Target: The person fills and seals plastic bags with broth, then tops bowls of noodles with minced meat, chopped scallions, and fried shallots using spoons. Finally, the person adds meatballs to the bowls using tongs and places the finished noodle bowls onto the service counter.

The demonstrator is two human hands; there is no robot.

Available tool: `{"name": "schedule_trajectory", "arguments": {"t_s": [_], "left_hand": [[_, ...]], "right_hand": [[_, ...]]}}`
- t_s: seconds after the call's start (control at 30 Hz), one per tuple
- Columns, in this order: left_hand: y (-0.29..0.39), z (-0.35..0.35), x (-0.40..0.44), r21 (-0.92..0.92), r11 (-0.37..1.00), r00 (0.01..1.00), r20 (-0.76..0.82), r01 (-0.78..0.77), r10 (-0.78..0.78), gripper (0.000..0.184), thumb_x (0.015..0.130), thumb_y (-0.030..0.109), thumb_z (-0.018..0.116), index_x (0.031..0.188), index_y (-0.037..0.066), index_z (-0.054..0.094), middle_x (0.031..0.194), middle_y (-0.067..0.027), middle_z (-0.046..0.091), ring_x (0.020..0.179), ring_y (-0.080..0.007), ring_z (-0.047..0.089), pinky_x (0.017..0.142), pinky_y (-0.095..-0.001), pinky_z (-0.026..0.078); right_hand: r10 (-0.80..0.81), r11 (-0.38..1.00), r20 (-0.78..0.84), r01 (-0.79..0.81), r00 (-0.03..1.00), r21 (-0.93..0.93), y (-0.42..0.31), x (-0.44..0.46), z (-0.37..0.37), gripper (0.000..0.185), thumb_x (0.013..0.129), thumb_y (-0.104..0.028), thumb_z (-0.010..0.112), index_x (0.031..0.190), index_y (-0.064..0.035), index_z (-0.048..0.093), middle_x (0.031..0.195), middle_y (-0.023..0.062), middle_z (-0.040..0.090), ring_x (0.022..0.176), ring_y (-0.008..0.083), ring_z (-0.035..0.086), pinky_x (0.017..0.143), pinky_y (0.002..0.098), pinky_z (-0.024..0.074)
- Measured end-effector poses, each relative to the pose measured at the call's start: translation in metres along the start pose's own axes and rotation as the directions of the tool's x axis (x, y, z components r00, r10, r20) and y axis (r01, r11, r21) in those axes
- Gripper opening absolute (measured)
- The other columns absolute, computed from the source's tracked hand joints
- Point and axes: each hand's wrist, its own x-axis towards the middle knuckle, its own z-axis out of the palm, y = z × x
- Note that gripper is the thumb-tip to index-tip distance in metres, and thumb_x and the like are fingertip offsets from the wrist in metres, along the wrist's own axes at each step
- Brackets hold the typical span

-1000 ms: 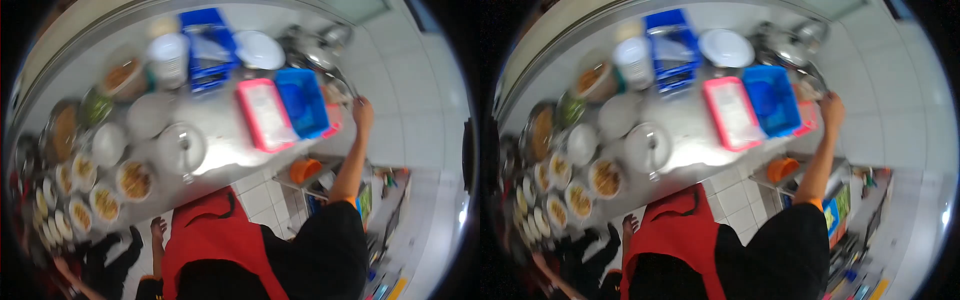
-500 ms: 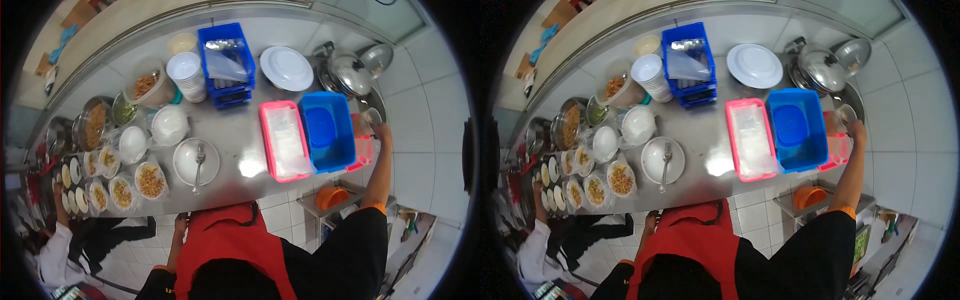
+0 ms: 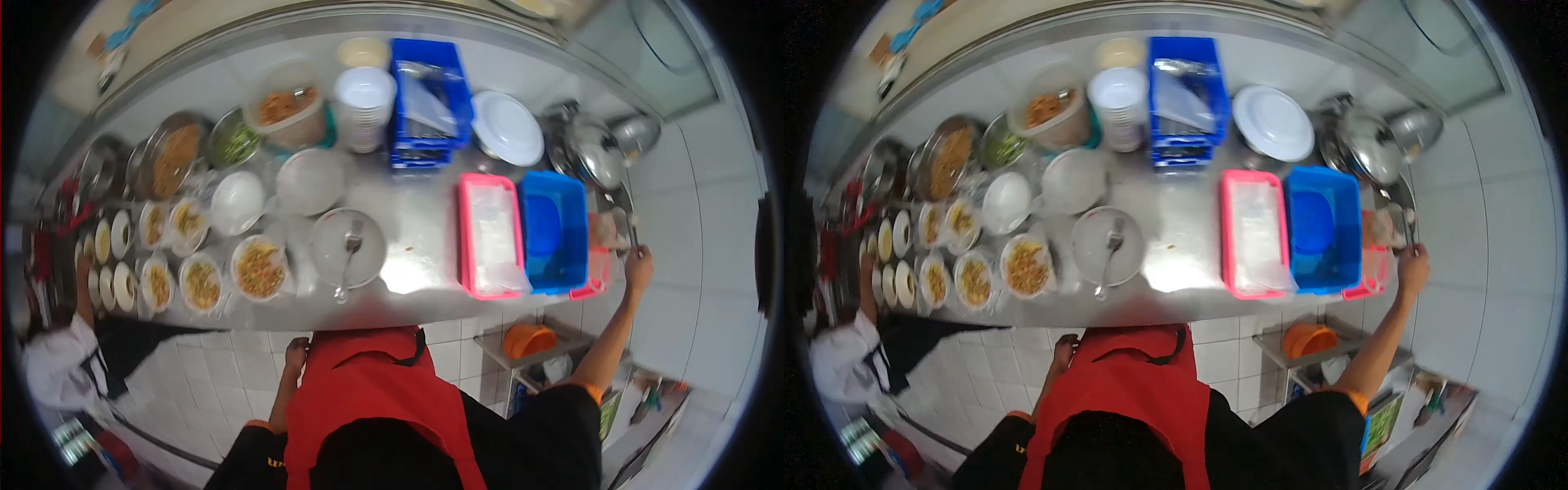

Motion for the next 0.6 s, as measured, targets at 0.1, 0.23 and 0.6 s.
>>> {"name": "schedule_trajectory", "arguments": {"t_s": [0.1,0.23,0.6], "left_hand": [[-0.031,-0.016,0.015,0.008,0.999,0.999,0.001,-0.053,0.053,0.033,0.086,0.023,0.046,0.103,-0.002,0.06,0.098,-0.0141,0.064,0.091,-0.0232,0.059,0.08,-0.0314,0.046],[-0.043,-0.028,0.013,0.089,0.996,0.994,-0.106,-0.027,0.036,0.037,0.082,0.028,0.05,0.102,0.001,0.062,0.094,-0.0154,0.065,0.09,-0.0293,0.061,0.081,-0.0354,0.046],[-0.108,-0.105,-0.041,-0.528,0.847,0.963,-0.19,0.063,-0.19,0.027,0.084,0.024,0.052,0.105,0.007,0.057,0.09,-0.0071,0.062,0.065,-0.0129,0.055,0.056,-0.0289,0.045]], "right_hand": [[-0.268,0.932,-0.012,0.262,0.963,0.25,-0.067,-0.036,-0.023,0.028,0.089,-0.027,0.054,0.101,-0.0039,0.062,0.094,0.0155,0.066,0.088,0.0291,0.064,0.072,0.0367,0.0484],[-0.601,0.687,-0.045,0.544,0.798,0.482,-0.236,-0.135,-0.037,0.022,0.091,-0.02,0.055,0.098,-0.0002,0.063,0.085,0.0102,0.065,0.076,0.0164,0.059,0.067,0.028,0.0469],[-0.988,-0.153,-0.139,0.514,-0.065,0.844,-0.616,-0.569,-0.03,0.01,0.083,-0.017,0.058,0.087,-0.0084,0.063,0.079,0.0157,0.064,0.074,0.0364,0.061,0.063,0.0408,0.0487]]}}
